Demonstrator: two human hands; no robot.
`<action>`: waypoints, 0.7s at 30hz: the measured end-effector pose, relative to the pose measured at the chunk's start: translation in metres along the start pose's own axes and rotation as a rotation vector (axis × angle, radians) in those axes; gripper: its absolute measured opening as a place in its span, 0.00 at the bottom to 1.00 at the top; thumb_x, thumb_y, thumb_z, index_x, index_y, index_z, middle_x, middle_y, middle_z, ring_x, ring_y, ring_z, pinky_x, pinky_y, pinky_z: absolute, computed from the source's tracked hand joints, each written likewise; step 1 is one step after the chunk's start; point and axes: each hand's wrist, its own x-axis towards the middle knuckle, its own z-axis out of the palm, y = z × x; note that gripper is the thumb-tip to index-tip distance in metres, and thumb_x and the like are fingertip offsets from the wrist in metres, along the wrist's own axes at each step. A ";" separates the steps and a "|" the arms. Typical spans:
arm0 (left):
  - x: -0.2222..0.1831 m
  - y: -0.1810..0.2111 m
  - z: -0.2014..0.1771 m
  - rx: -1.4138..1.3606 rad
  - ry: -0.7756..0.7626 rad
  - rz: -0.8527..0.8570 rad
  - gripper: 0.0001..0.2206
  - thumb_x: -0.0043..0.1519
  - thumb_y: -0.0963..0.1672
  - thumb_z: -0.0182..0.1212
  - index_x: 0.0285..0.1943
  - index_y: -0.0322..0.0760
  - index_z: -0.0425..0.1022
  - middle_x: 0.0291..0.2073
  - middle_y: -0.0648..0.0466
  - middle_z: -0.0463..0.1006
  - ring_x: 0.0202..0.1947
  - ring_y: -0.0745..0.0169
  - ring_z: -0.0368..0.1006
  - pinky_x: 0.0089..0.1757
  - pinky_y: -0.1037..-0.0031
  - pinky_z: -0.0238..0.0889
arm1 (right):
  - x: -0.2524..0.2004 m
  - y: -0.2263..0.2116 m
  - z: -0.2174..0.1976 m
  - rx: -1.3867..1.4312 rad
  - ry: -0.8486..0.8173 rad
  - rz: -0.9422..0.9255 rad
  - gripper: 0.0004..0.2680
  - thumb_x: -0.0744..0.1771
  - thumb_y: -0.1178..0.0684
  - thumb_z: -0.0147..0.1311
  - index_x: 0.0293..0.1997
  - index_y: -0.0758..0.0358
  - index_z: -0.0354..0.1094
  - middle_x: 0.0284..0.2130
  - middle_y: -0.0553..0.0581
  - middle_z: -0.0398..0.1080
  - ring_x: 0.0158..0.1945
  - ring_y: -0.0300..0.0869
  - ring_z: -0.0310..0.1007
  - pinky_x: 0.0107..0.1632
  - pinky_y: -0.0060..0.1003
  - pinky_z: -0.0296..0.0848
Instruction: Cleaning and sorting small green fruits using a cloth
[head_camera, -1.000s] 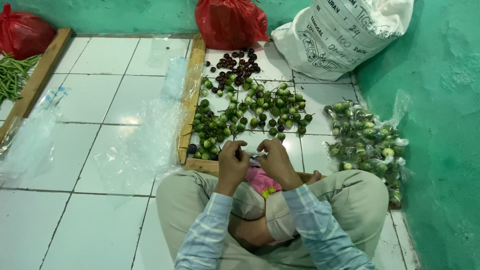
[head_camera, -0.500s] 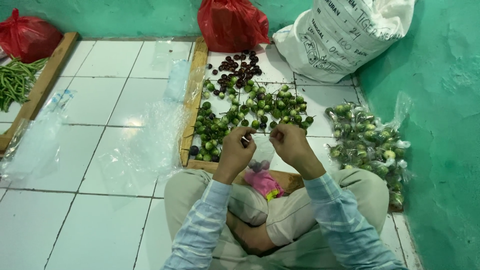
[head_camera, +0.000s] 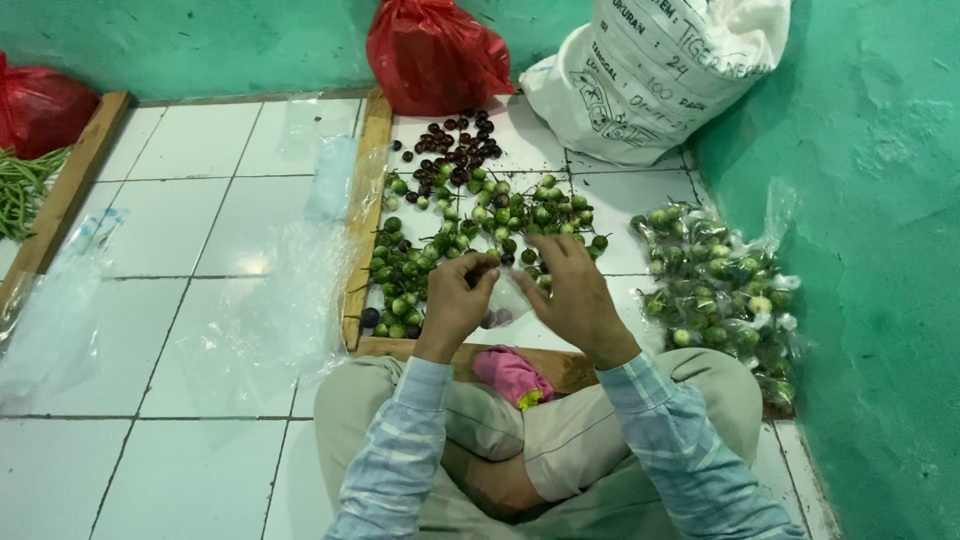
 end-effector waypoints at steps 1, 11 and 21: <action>0.000 0.001 0.002 -0.061 0.011 -0.008 0.07 0.60 0.38 0.64 0.45 0.33 0.84 0.27 0.45 0.82 0.28 0.57 0.79 0.31 0.70 0.70 | 0.003 -0.015 -0.016 0.042 -0.192 0.059 0.17 0.65 0.49 0.62 0.55 0.63 0.60 0.43 0.68 0.66 0.51 0.61 0.68 0.52 0.55 0.69; -0.001 -0.025 0.009 -0.290 -0.089 0.169 0.16 0.61 0.36 0.57 0.58 0.26 0.77 0.47 0.37 0.81 0.53 0.49 0.74 0.50 0.59 0.67 | -0.009 0.049 0.048 0.103 -0.148 -0.085 0.05 0.71 0.54 0.47 0.38 0.56 0.67 0.25 0.53 0.69 0.33 0.50 0.77 0.34 0.40 0.76; -0.020 -0.065 0.093 -0.528 -0.358 -0.195 0.09 0.61 0.41 0.64 0.49 0.36 0.78 0.36 0.49 0.81 0.30 0.67 0.72 0.33 0.70 0.70 | -0.011 0.080 0.046 0.418 -0.124 0.088 0.06 0.70 0.58 0.49 0.50 0.59 0.72 0.26 0.65 0.76 0.31 0.59 0.79 0.34 0.48 0.77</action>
